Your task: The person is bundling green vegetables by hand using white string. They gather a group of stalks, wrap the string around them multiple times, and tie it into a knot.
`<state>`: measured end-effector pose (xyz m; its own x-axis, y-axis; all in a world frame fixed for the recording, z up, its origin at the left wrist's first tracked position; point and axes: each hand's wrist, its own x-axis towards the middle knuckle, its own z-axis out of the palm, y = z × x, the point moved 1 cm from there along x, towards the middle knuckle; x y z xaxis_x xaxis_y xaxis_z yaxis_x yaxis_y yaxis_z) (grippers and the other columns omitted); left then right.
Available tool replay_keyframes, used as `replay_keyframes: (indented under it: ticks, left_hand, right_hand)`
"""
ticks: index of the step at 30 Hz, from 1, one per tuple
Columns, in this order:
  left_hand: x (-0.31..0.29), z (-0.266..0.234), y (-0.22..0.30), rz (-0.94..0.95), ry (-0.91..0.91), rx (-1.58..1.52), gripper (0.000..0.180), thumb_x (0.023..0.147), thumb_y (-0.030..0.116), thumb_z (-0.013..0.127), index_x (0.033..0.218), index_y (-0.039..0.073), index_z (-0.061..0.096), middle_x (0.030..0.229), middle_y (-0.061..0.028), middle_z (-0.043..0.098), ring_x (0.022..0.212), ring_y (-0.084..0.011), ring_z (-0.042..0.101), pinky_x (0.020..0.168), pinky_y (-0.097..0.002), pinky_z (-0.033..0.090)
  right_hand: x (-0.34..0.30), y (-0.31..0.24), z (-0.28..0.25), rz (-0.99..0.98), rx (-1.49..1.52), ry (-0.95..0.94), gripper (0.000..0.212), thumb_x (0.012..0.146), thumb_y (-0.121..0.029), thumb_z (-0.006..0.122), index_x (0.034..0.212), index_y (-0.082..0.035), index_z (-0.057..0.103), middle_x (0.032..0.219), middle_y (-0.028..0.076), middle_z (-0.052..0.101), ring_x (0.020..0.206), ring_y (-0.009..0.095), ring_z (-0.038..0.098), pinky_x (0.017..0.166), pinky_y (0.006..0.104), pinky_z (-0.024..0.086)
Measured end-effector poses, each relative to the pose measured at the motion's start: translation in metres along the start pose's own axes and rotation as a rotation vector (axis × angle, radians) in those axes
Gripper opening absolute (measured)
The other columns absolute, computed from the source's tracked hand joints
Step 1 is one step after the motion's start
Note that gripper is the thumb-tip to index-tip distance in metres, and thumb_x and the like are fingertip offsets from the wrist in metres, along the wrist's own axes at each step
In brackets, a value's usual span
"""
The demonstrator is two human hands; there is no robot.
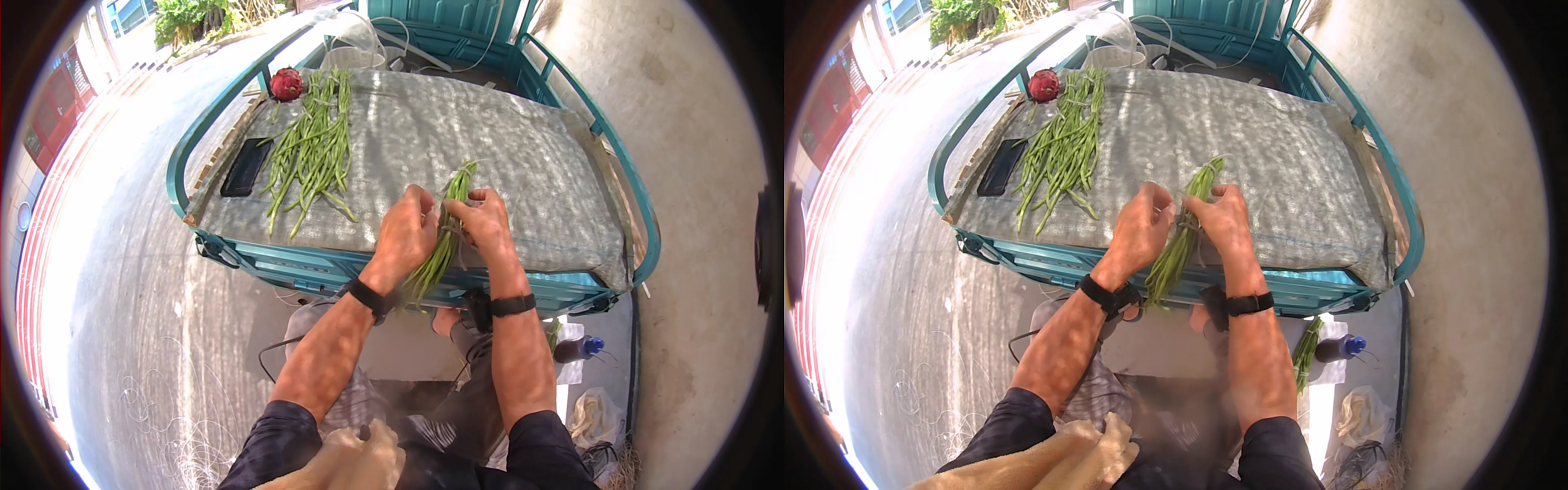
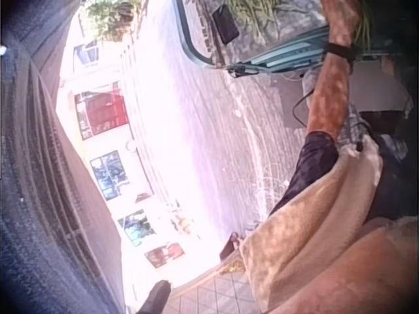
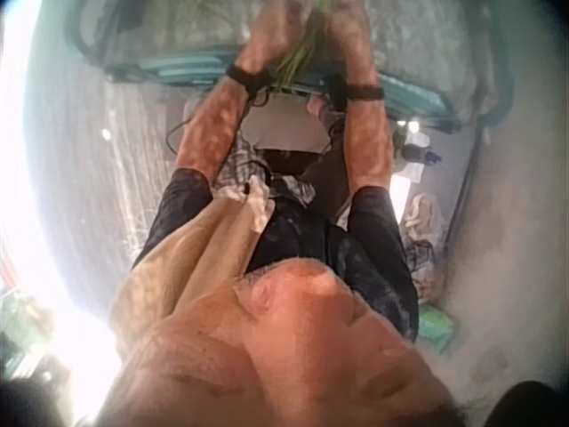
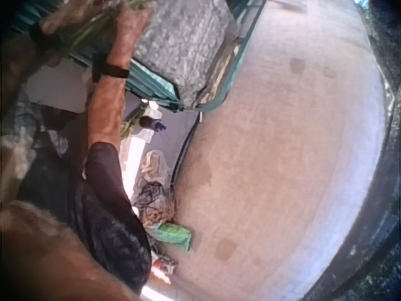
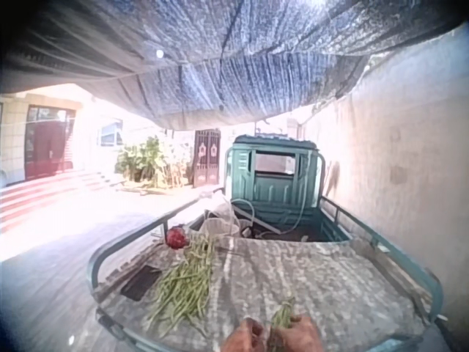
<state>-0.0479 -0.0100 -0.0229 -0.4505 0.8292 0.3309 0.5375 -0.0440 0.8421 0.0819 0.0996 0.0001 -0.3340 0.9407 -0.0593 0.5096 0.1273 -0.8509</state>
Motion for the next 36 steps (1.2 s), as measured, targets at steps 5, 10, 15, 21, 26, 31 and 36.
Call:
replay_keyframes:
  ticks: [5, 10, 15, 21, 26, 31, 36]
  left_hand:
    - [0.001, -0.001, 0.012, -0.058, -0.049, -0.222, 0.038, 0.102, 0.015, 0.062, 0.132, -0.006, 0.052, 0.113, -0.0229, 0.07, 0.101, -0.0292, 0.071, 0.086, -0.0403, 0.056]
    - [-0.005, -0.009, 0.025, -0.032, -0.159, -0.493, 0.05, 0.103, 0.016, 0.062, 0.143, -0.006, 0.044, 0.115, -0.0204, 0.07, 0.102, -0.0261, 0.07, 0.086, -0.0394, 0.056]
    - [-0.012, -0.008, 0.037, 0.019, -0.25, -0.439, 0.056, 0.102, 0.015, 0.064, 0.147, -0.005, 0.038, 0.111, -0.0202, 0.071, 0.094, -0.0257, 0.073, 0.079, -0.0372, 0.056]
    - [-0.021, -0.019, 0.052, 0.052, -0.233, -0.415, 0.056, 0.104, 0.012, 0.062, 0.15, -0.003, 0.035, 0.111, -0.018, 0.072, 0.094, -0.0206, 0.072, 0.078, -0.0329, 0.056]
    - [-0.04, -0.03, 0.071, -0.127, -0.304, -0.805, 0.05, 0.107, 0.009, 0.055, 0.153, 0.001, 0.036, 0.12, -0.0203, 0.07, 0.109, -0.0255, 0.071, 0.091, -0.0373, 0.059]
    - [-0.051, -0.058, 0.074, -0.114, -0.266, -0.828, 0.055, 0.107, 0.027, 0.06, 0.151, 0.004, 0.034, 0.114, -0.0188, 0.072, 0.094, -0.0282, 0.076, 0.081, -0.0389, 0.063]
    - [-0.034, -0.111, 0.095, -0.063, -0.096, -0.655, 0.056, 0.107, 0.033, 0.06, 0.149, 0.005, 0.037, 0.109, -0.0188, 0.073, 0.09, -0.0261, 0.076, 0.075, -0.0361, 0.064]
  right_hand:
    - [-0.014, -0.001, -0.005, -0.126, 0.339, -0.158, 0.061, 0.083, -0.028, 0.083, 0.124, 0.011, 0.06, 0.085, 0.009, 0.069, 0.065, 0.014, 0.065, 0.053, 0.029, 0.052]
    - [-0.033, -0.023, -0.012, -0.282, 0.501, -0.061, 0.044, 0.089, -0.018, 0.08, 0.12, 0.009, 0.063, 0.08, 0.004, 0.066, 0.067, 0.011, 0.062, 0.054, 0.0272, 0.048]
    - [-0.032, -0.017, -0.02, -0.48, 0.468, -0.018, 0.043, 0.09, -0.019, 0.08, 0.121, 0.005, 0.063, 0.082, 0.004, 0.067, 0.073, 0.011, 0.064, 0.062, 0.0279, 0.051]
    - [-0.046, -0.028, -0.029, -0.487, 0.583, -0.111, 0.038, 0.093, -0.014, 0.076, 0.124, 0.002, 0.063, 0.086, 0.004, 0.068, 0.074, 0.01, 0.064, 0.063, 0.0265, 0.051]
    - [-0.048, -0.023, -0.044, -0.503, 0.688, -0.203, 0.034, 0.095, -0.011, 0.073, 0.125, 0.001, 0.063, 0.091, 0.003, 0.067, 0.071, 0.008, 0.06, 0.059, 0.0239, 0.049]
    - [-0.044, -0.018, -0.053, -0.473, 0.744, -0.164, 0.036, 0.098, -0.015, 0.07, 0.128, 0.002, 0.061, 0.095, 0.007, 0.064, 0.068, 0.007, 0.057, 0.054, 0.0226, 0.044]
    - [-0.044, -0.01, -0.055, -0.437, 0.73, -0.176, 0.039, 0.098, -0.018, 0.07, 0.129, 0.003, 0.06, 0.097, 0.009, 0.064, 0.068, 0.008, 0.057, 0.054, 0.0227, 0.044]
